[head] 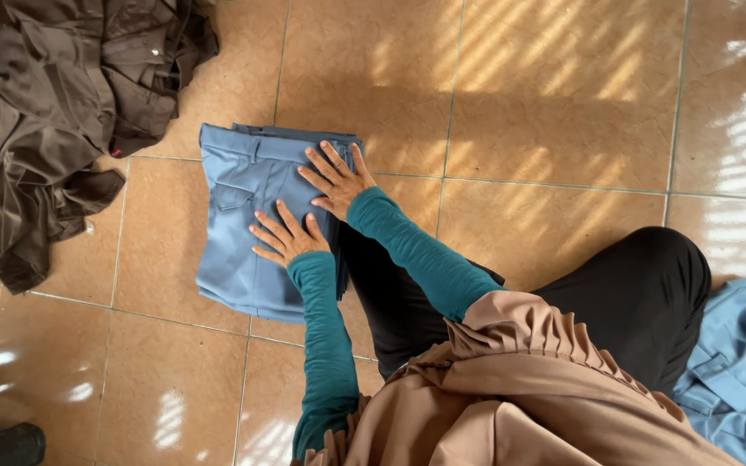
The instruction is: Folding blue trousers and stacking them in a neat pile on the floor.
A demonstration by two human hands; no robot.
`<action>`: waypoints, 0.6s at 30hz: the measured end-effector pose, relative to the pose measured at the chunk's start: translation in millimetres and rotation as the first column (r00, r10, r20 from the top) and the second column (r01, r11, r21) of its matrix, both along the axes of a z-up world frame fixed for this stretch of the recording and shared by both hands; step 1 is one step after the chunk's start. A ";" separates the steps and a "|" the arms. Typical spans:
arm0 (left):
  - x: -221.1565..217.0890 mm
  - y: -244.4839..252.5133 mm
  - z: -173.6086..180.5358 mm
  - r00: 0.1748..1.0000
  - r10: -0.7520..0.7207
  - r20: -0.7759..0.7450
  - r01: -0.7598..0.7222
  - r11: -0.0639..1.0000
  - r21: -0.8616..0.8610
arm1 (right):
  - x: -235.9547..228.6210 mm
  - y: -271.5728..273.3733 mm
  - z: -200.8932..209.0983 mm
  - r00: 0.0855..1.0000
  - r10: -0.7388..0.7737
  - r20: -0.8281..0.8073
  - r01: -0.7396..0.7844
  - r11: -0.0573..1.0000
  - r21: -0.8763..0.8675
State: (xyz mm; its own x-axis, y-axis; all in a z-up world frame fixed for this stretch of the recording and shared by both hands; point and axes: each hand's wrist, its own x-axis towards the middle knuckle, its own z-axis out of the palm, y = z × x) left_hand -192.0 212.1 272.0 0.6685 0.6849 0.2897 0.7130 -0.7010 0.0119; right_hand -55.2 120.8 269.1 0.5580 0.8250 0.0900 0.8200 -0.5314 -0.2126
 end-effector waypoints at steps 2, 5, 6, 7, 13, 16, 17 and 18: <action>17.4 -10.5 0.5 0.998 -0.061 0.008 0.061 0.998 0.023 | 11.1 -12.6 -6.7 0.997 -0.050 0.064 0.046 0.996 0.072; 47.3 -35.0 -14.1 0.985 -0.172 0.021 0.170 0.984 0.059 | 30.0 -45.0 -26.6 0.965 -0.188 0.180 0.148 0.966 0.213; 59.6 -46.5 -21.9 0.974 -0.223 0.027 0.220 0.973 0.074 | 37.8 -60.5 -34.9 0.934 -0.275 0.230 0.206 0.936 0.286; 68.1 -62.1 -22.1 0.971 -0.238 0.028 0.236 0.970 0.062 | 40.9 -81.3 -36.0 0.930 -0.287 0.231 0.220 0.936 0.275; 105.6 -159.5 -71.7 0.856 -0.517 0.015 0.517 0.853 -0.069 | 36.3 -209.2 -64.6 0.853 -0.516 -0.074 0.512 0.856 -0.073; 113.9 -198.4 -95.6 0.796 -0.603 -0.057 0.588 0.792 -0.168 | 32.1 -253.2 -100.7 0.793 -0.608 -0.044 0.605 0.794 -0.055; 115.7 -209.9 -96.5 0.778 -0.625 -0.066 0.602 0.771 -0.208 | 30.6 -264.6 -105.6 0.776 -0.630 -0.030 0.628 0.776 -0.060; 117.6 -219.8 -96.8 0.761 -0.645 -0.075 0.612 0.751 -0.246 | 29.7 -274.1 -110.1 0.761 -0.649 -0.016 0.647 0.760 -0.063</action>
